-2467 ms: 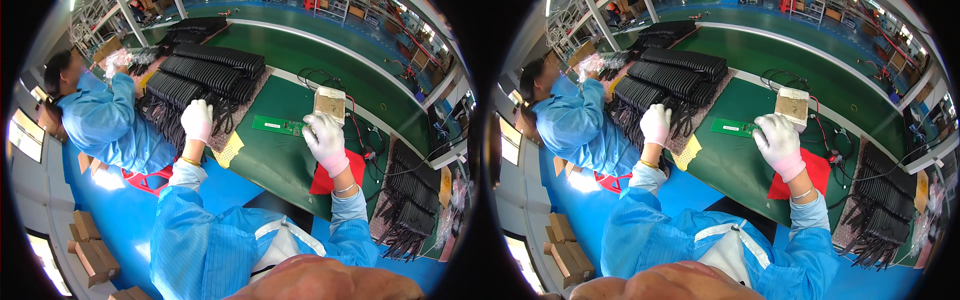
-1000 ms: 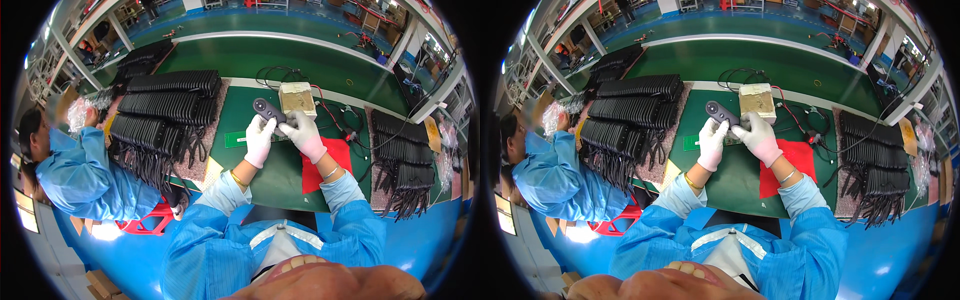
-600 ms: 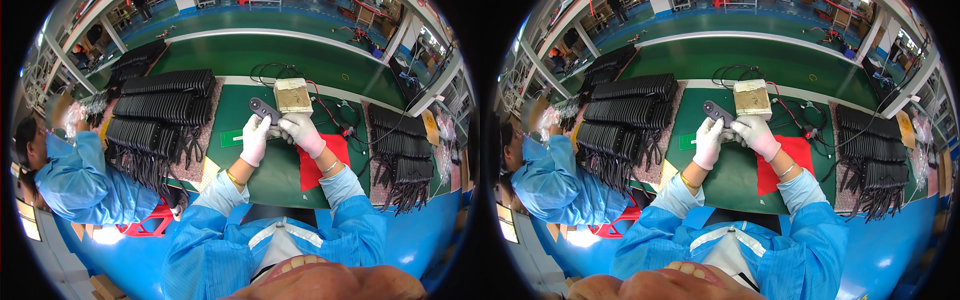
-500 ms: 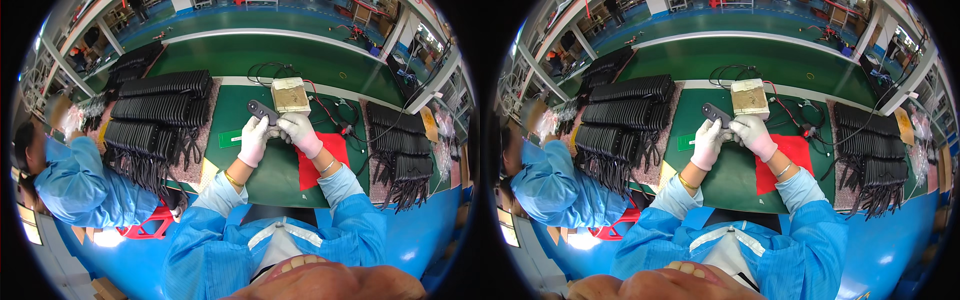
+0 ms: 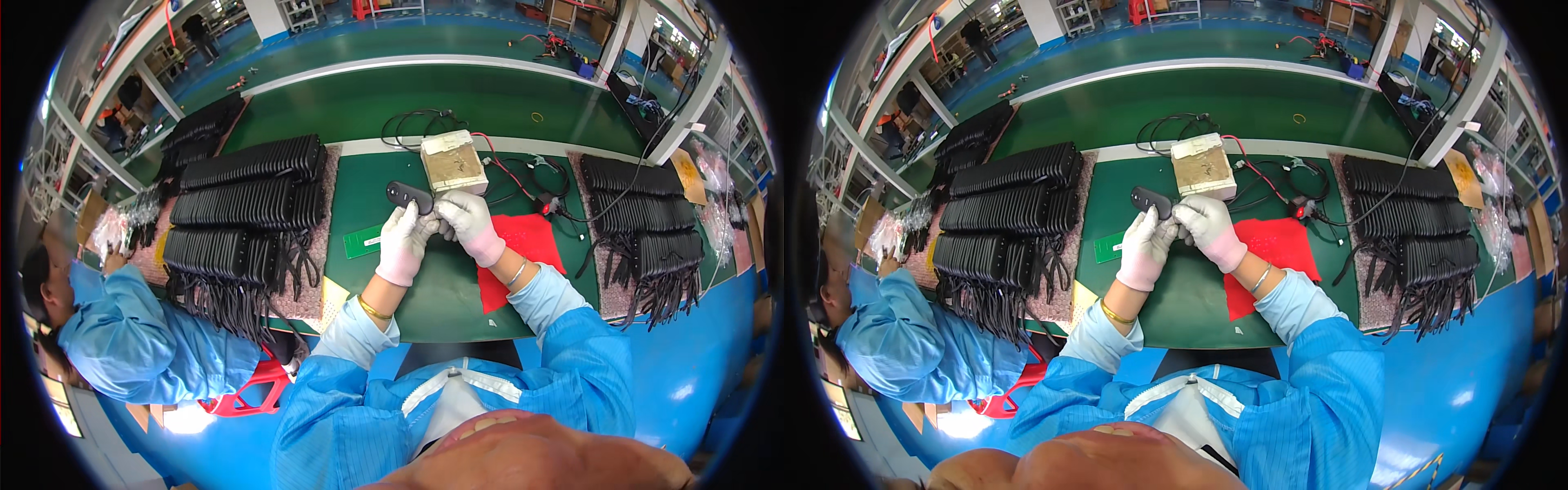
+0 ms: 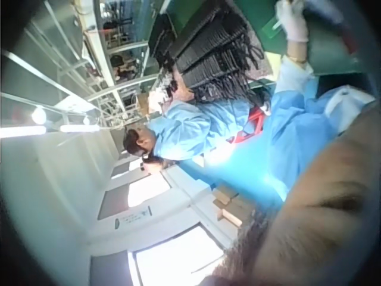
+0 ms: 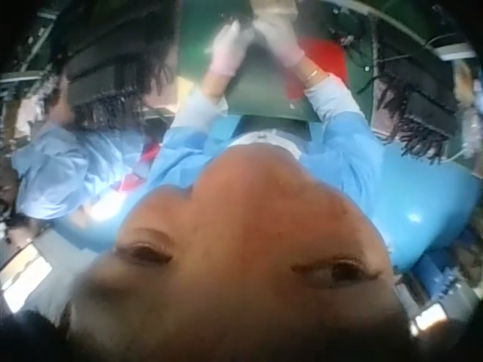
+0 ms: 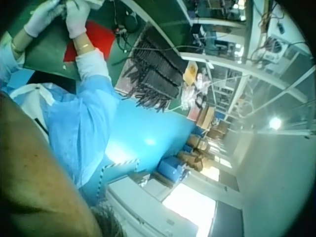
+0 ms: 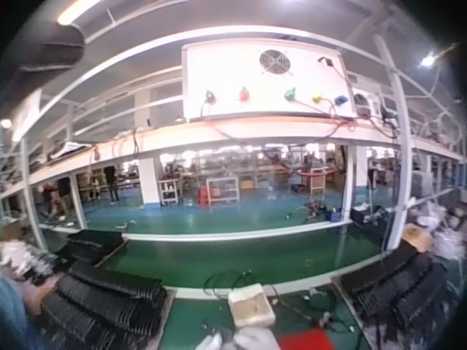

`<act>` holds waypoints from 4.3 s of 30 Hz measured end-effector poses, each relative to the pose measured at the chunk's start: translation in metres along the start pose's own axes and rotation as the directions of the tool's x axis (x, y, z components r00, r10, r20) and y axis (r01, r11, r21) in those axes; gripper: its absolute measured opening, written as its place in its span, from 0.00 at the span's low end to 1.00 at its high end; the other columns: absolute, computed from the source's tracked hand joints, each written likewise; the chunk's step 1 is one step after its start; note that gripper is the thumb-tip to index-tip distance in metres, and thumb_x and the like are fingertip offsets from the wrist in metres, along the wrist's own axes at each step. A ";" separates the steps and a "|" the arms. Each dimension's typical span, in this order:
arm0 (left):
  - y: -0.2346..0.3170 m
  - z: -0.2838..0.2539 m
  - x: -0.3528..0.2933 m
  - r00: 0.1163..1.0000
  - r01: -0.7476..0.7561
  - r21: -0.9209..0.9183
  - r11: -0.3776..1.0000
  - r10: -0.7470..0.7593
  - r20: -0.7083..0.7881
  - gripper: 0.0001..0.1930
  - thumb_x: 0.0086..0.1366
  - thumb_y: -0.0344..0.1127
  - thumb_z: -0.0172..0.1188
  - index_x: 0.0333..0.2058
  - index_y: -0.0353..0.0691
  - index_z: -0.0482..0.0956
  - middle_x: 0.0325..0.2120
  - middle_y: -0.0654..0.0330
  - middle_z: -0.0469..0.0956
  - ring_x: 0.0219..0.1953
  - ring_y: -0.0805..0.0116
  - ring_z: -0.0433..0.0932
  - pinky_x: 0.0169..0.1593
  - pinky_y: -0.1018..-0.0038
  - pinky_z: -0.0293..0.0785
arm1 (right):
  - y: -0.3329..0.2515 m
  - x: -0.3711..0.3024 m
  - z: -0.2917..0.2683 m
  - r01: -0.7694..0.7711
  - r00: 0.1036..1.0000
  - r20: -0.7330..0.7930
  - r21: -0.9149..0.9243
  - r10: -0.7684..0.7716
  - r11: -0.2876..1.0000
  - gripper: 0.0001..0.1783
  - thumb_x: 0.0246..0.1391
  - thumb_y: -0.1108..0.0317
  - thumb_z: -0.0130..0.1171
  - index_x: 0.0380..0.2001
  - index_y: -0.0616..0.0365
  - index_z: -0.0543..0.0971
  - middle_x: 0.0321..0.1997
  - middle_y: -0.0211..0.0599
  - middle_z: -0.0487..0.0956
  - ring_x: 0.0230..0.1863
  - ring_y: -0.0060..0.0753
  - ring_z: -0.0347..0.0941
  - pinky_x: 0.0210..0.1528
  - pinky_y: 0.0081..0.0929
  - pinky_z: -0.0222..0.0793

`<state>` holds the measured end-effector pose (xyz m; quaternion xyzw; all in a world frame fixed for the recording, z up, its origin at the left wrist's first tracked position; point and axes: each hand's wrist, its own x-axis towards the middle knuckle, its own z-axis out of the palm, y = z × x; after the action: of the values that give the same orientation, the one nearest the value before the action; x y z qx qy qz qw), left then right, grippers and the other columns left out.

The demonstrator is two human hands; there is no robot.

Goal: Assembling and testing electronic components on a circuit board at a manufacturing workbench.

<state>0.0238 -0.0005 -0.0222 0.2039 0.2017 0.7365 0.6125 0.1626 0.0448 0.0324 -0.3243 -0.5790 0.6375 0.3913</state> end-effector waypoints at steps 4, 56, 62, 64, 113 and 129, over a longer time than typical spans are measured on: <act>0.002 0.004 0.001 1.000 -0.021 0.025 0.999 0.021 -0.004 0.10 0.72 0.33 0.51 0.46 0.33 0.70 0.36 0.53 0.78 0.33 0.70 0.79 0.37 0.79 0.76 | 0.001 0.000 -0.001 0.002 1.000 -0.015 -0.032 -0.003 0.999 0.12 0.57 0.66 0.51 0.24 0.59 0.76 0.17 0.31 0.73 0.16 0.21 0.64 0.19 0.17 0.60; 0.006 0.016 0.003 0.986 -0.168 0.664 0.728 0.128 0.109 0.18 0.64 0.24 0.53 0.53 0.30 0.69 0.32 0.55 0.77 0.27 0.72 0.77 0.32 0.79 0.77 | -0.029 -0.004 -0.033 0.199 0.977 0.014 -0.401 -0.211 0.894 0.26 0.55 0.64 0.56 0.56 0.63 0.71 0.50 0.45 0.78 0.51 0.35 0.75 0.52 0.26 0.70; 0.015 0.015 0.003 0.987 -0.146 0.813 0.564 0.134 0.084 0.20 0.61 0.23 0.53 0.53 0.31 0.70 0.30 0.57 0.76 0.26 0.73 0.76 0.31 0.79 0.77 | -0.007 0.055 -0.006 0.036 0.987 0.163 -0.171 -0.008 0.985 0.15 0.56 0.65 0.58 0.42 0.63 0.79 0.34 0.38 0.80 0.33 0.27 0.74 0.36 0.20 0.70; 0.016 0.012 0.005 0.989 -0.141 0.815 0.563 0.113 0.093 0.20 0.59 0.22 0.54 0.52 0.31 0.71 0.29 0.58 0.76 0.25 0.74 0.75 0.30 0.80 0.75 | -0.001 0.057 -0.006 -0.003 0.990 0.143 -0.056 0.011 0.998 0.12 0.56 0.65 0.58 0.38 0.63 0.80 0.31 0.36 0.79 0.29 0.24 0.72 0.31 0.19 0.69; 0.018 0.018 -0.004 0.984 -0.161 0.728 0.666 0.166 0.066 0.13 0.59 0.24 0.56 0.43 0.31 0.73 0.24 0.58 0.77 0.17 0.73 0.74 0.21 0.79 0.72 | -0.043 -0.109 -0.112 0.105 0.994 0.086 -0.903 -0.065 0.417 0.30 0.54 0.66 0.55 0.61 0.62 0.68 0.59 0.48 0.73 0.57 0.48 0.71 0.60 0.35 0.65; 0.009 0.018 -0.004 0.975 -0.208 0.656 0.726 0.209 0.078 0.11 0.58 0.24 0.56 0.41 0.32 0.73 0.25 0.58 0.76 0.18 0.73 0.74 0.21 0.79 0.70 | 0.025 -0.216 -0.168 0.010 0.842 0.141 -0.969 -0.521 -0.245 0.33 0.65 0.44 0.41 0.61 0.60 0.66 0.62 0.46 0.69 0.65 0.58 0.60 0.65 0.49 0.56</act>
<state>0.0265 -0.0049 -0.0026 0.4278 0.4247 0.6818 0.4145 0.4093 -0.0635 -0.0212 -0.4648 -0.8311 -0.2042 0.2269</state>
